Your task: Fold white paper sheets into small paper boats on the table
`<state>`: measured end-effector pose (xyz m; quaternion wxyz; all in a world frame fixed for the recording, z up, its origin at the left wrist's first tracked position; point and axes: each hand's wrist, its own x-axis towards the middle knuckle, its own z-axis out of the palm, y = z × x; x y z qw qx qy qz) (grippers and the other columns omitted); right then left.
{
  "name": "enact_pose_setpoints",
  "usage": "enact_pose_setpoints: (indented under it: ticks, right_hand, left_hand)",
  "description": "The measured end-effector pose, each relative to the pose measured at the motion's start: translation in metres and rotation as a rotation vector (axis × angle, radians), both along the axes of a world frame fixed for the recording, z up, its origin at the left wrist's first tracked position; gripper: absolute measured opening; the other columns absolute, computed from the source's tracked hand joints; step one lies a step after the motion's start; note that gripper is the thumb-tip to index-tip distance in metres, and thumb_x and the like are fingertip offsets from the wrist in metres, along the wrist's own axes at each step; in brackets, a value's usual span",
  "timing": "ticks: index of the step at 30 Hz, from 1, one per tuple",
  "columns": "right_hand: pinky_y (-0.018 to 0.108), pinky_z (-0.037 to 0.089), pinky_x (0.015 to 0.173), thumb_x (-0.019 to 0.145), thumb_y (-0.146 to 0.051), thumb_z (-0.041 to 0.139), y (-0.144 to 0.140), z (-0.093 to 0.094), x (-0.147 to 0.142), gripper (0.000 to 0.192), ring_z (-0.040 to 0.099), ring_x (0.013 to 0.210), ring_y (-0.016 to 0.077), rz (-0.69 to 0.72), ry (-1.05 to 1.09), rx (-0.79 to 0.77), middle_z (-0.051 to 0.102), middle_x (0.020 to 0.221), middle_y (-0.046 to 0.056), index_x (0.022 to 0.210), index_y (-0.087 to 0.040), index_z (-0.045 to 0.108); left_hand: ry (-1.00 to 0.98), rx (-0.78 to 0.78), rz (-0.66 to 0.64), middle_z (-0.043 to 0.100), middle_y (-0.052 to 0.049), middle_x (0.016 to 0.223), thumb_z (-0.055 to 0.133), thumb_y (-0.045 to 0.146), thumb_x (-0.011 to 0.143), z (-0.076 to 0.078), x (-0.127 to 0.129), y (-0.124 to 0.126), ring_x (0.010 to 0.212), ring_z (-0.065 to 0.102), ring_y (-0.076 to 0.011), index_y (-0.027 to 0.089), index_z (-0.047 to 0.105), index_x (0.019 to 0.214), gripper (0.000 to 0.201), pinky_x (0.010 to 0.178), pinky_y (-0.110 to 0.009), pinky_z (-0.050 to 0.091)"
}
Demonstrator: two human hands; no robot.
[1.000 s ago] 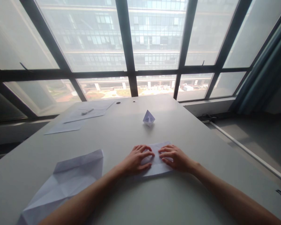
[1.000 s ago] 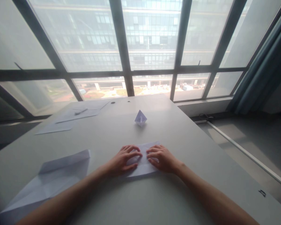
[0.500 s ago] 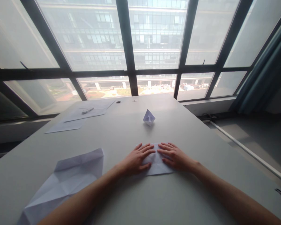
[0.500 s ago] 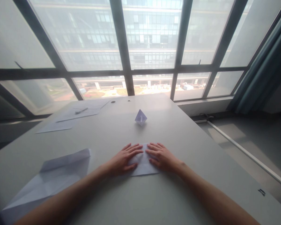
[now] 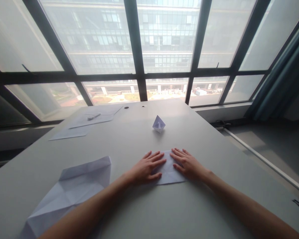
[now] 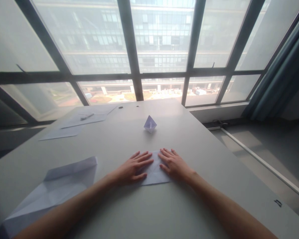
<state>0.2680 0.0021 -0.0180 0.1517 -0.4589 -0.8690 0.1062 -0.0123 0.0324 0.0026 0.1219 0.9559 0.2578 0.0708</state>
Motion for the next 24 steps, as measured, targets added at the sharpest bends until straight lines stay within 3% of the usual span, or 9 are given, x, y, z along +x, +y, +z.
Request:
enact_pose_setpoints:
  ticks: [6, 11, 14, 17, 24]
  right_hand:
    - [0.052, 0.020, 0.119, 0.099, -0.039, 0.045, 0.000, 0.001, -0.001, 0.053, 0.027, 0.147, 0.0262, -0.009, -0.026, 0.022, 0.032, 0.158, 0.011, 0.150, -0.023, 0.040]
    - [0.052, 0.017, 0.120, 0.097, -0.035, 0.049, -0.004, 0.010, -0.001, 0.052, 0.026, 0.147, 0.0254, 0.084, -0.014, 0.049, 0.032, 0.158, 0.009, 0.148, -0.026, 0.043]
    - [0.050, 0.018, 0.121, 0.096, -0.039, 0.053, -0.005, 0.012, -0.001, 0.059, 0.024, 0.148, 0.0250, 0.189, -0.021, -0.014, 0.029, 0.159, 0.008, 0.152, -0.028, 0.036]
    - [0.050, 0.016, 0.121, 0.095, -0.042, 0.054, -0.005, 0.012, 0.000, 0.064, 0.022, 0.148, 0.0253, 0.182, -0.023, -0.049, 0.027, 0.160, 0.007, 0.154, -0.029, 0.032]
    - [0.049, 0.014, 0.121, 0.096, -0.043, 0.052, -0.003, 0.008, 0.000, 0.063, 0.020, 0.149, 0.0247, 0.166, -0.028, -0.064, 0.024, 0.161, 0.007, 0.154, -0.029, 0.032]
  left_hand:
    - [0.012, 0.013, -0.043, 0.021, 0.002, 0.162, 0.057, 0.044, 0.094, 0.000, -0.001, 0.001, 0.149, 0.015, -0.0359, 0.043, 0.046, 0.144, 0.051, 0.119, -0.059, 0.014]
    - [0.028, 0.014, -0.050, 0.022, 0.003, 0.162, 0.053, 0.047, 0.096, -0.002, -0.001, 0.002, 0.149, 0.016, -0.0343, 0.044, 0.040, 0.147, 0.053, 0.119, -0.058, 0.011]
    - [0.033, 0.003, -0.041, 0.023, 0.003, 0.162, 0.051, 0.049, 0.097, -0.001, 0.000, 0.001, 0.150, 0.016, -0.0318, 0.042, 0.031, 0.152, 0.059, 0.120, -0.056, 0.011]
    - [0.017, -0.002, -0.011, 0.026, 0.001, 0.161, 0.049, 0.048, 0.098, -0.002, 0.001, 0.001, 0.150, 0.018, -0.0286, 0.037, 0.023, 0.156, 0.064, 0.122, -0.051, 0.012]
    - [0.003, 0.014, 0.044, 0.025, -0.002, 0.161, 0.050, 0.048, 0.096, -0.006, 0.002, 0.001, 0.149, 0.019, -0.0290, 0.030, 0.027, 0.156, 0.066, 0.122, -0.052, 0.011]
